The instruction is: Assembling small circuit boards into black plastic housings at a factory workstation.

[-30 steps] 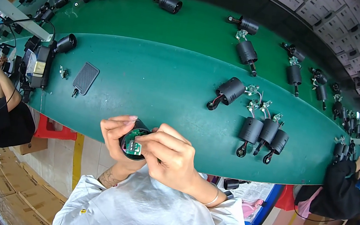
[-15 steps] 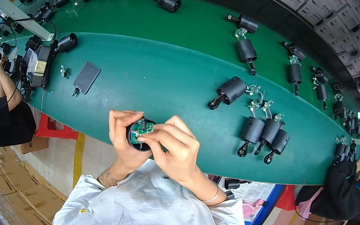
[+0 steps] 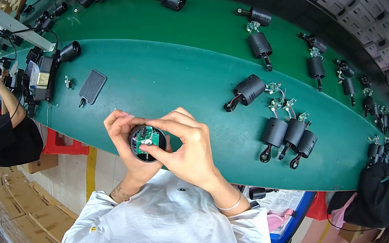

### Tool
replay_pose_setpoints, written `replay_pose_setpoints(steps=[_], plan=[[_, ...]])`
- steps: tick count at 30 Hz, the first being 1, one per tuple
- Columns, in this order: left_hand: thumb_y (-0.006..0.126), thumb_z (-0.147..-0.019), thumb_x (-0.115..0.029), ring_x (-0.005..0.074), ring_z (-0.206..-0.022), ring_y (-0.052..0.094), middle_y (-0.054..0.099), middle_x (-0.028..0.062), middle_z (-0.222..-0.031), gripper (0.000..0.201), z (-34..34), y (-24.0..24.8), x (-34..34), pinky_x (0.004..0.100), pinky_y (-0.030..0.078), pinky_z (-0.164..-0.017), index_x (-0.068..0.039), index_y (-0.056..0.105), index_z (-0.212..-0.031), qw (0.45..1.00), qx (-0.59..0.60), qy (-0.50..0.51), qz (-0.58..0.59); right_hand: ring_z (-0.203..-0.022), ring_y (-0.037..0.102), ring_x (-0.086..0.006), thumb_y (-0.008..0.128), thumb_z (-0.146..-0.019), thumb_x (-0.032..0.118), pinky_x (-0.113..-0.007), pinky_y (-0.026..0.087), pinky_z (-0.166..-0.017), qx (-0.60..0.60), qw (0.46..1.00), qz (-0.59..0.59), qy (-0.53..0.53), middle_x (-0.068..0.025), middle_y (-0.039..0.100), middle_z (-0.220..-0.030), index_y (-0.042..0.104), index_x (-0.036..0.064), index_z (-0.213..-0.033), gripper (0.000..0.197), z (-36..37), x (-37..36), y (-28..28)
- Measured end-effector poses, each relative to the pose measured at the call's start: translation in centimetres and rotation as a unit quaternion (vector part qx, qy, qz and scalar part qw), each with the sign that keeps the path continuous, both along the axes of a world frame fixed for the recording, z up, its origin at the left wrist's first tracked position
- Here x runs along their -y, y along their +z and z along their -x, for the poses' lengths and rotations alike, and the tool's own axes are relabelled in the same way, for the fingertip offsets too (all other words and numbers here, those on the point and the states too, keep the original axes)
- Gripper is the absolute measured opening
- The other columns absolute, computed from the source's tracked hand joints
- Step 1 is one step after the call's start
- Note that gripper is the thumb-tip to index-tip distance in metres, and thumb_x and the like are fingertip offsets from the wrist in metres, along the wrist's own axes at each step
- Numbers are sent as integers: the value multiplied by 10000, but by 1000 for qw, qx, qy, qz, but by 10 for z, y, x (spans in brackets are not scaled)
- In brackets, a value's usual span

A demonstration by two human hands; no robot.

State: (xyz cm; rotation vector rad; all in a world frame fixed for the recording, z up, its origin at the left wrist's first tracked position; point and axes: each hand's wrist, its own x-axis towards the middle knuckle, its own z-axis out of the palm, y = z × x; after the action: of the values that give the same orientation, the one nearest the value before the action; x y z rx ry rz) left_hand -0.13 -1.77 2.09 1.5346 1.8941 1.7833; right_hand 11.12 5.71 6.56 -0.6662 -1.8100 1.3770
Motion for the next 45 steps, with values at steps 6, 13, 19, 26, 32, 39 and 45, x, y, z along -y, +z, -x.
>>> replay_pose_setpoints(steps=[6,13,19,26,32,39,45], plan=[[750,-558,14,242,-1010,463,305,119,-1191,764,4,2,1,310,452,-790,-96,368,-1210,998,-41,-24,39,-778,581,-173,817,-562,26,-292,480,-704,-15,1000,-15,-10,-74,696,-893,723,21,-952,402,3,1,-2],[754,-582,-35,243,-969,481,415,137,-1154,746,2,-6,1,328,451,-771,-72,390,-1232,1000,-2,-19,21,-790,578,-178,820,-572,33,-303,480,-707,35,999,17,-3,-74,684,-858,713,22,-969,412,0,-1,2],[797,-611,-121,258,-910,513,544,158,-1098,795,-3,-9,-3,345,466,-732,-36,399,-1294,999,23,-9,-34,-793,592,-177,809,-605,5,-307,489,-723,-111,984,135,29,-82,674,-833,694,0,-946,360,3,-3,-5],[839,-624,-180,246,-818,557,591,149,-1052,868,1,-10,0,348,490,-714,-16,384,-1344,993,-116,14,35,-828,616,-176,779,-626,-52,-293,498,-776,-67,980,182,-34,-103,675,-860,679,-18,-895,289,-8,5,10],[852,-582,-124,216,-914,547,627,117,-964,836,1,14,-6,351,489,-783,-49,430,-1300,992,-123,-16,22,-869,613,-180,754,-623,-86,-288,494,-812,-68,987,42,-140,-125,676,-906,683,-18,-857,253,-11,21,9],[849,-615,-162,217,-923,523,545,85,-962,649,5,7,-7,424,500,-876,-89,493,-1153,993,-72,-83,-53,-963,599,-222,765,-601,-51,-325,494,-822,-128,990,-18,-50,-100,675,-936,695,21,-759,188,-10,8,6],[840,-634,-131,239,-897,520,476,73,-918,490,-6,3,-7,542,496,-918,-98,516,-1001,993,36,-58,-97,-1040,583,-261,774,-584,-16,-359,492,-841,-71,994,82,-32,-56,659,-947,696,58,-702,160,-11,12,10]])
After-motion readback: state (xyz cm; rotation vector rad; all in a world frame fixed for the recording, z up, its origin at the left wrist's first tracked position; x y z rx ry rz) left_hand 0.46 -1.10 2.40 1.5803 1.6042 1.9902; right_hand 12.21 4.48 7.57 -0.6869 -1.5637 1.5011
